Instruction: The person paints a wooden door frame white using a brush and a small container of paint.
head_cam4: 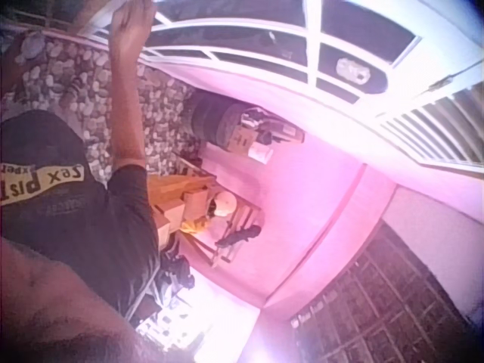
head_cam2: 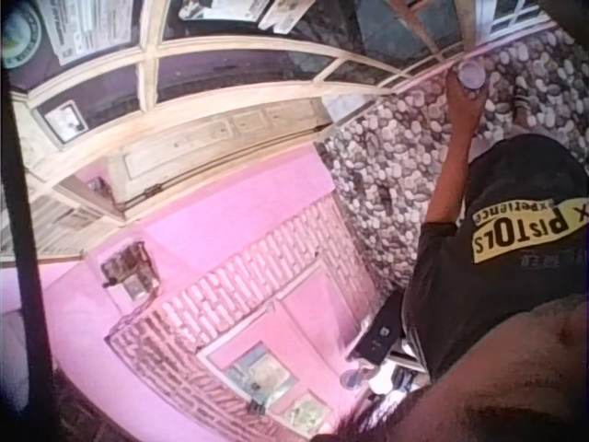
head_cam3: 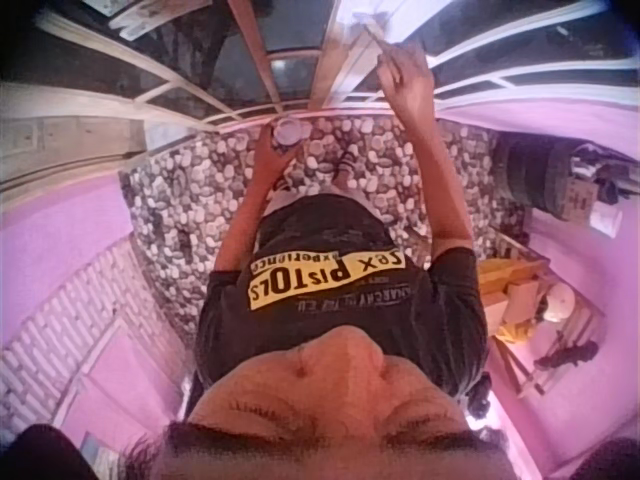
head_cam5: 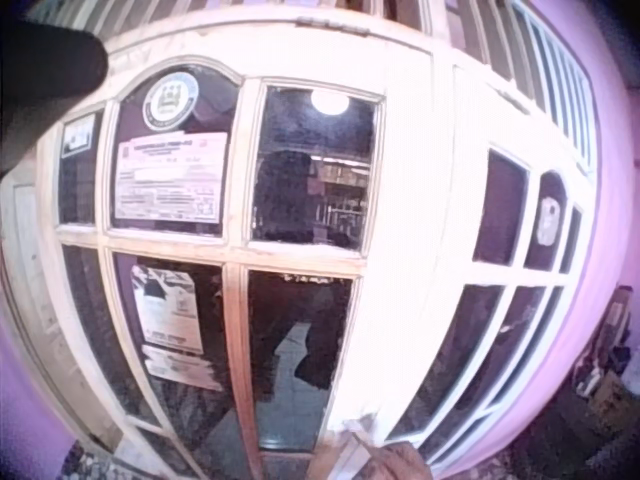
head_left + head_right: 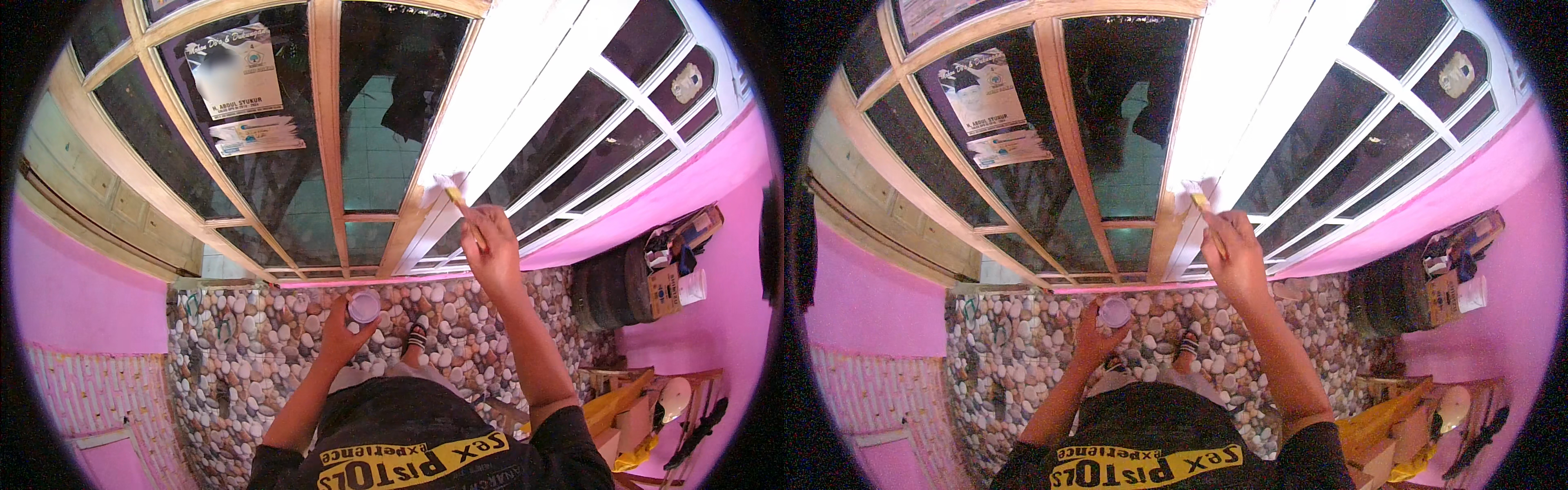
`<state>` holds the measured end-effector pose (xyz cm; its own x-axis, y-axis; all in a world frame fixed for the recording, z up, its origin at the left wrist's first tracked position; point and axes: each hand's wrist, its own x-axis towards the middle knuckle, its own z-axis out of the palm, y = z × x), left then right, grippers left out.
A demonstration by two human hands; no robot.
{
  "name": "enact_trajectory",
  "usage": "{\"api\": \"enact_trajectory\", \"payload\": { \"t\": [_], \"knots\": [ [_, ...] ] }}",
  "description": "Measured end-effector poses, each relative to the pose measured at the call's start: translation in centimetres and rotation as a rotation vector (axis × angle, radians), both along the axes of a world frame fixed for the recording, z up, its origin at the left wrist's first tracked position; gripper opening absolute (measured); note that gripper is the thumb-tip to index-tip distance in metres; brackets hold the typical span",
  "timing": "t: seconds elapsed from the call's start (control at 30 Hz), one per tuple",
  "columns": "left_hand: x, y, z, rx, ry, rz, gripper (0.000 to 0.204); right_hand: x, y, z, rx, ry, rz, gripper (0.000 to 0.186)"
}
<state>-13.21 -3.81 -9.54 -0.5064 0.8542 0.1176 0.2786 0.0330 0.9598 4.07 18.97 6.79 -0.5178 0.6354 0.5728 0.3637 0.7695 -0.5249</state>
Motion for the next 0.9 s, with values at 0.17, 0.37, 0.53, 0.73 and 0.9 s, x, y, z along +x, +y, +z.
{"api": "enact_trajectory", "payload": {
  "t": [0.17,0.37,0.53,0.73,0.9],
  "knots": [
    [0.4,0.0,-1.4,0.05,0.019,0.006,0.065,1.5,0.0,-5.0,-0.163,-0.211,0.081,0.03],
    [0.1,0.1,0.4,0.005,0.15,0.012,0.066,-0.2,2.4,-4.0,-0.062,-0.128,-0.009,0.024],
    [-0.1,-0.2,0.3,0.026,0.103,-0.016,0.065,0.4,1.1,4.2,0.002,0.003,-0.022,0.031],
    [0.3,-0.7,1.7,-0.108,0.077,-0.007,0.065,1.3,-0.4,2.6,-0.018,-0.077,0.032,0.029],
    [0.1,-0.4,0.9,-0.042,0.114,-0.022,0.067,0.8,2.1,0.9,-0.018,-0.169,-0.007,0.028]
  ]
}}
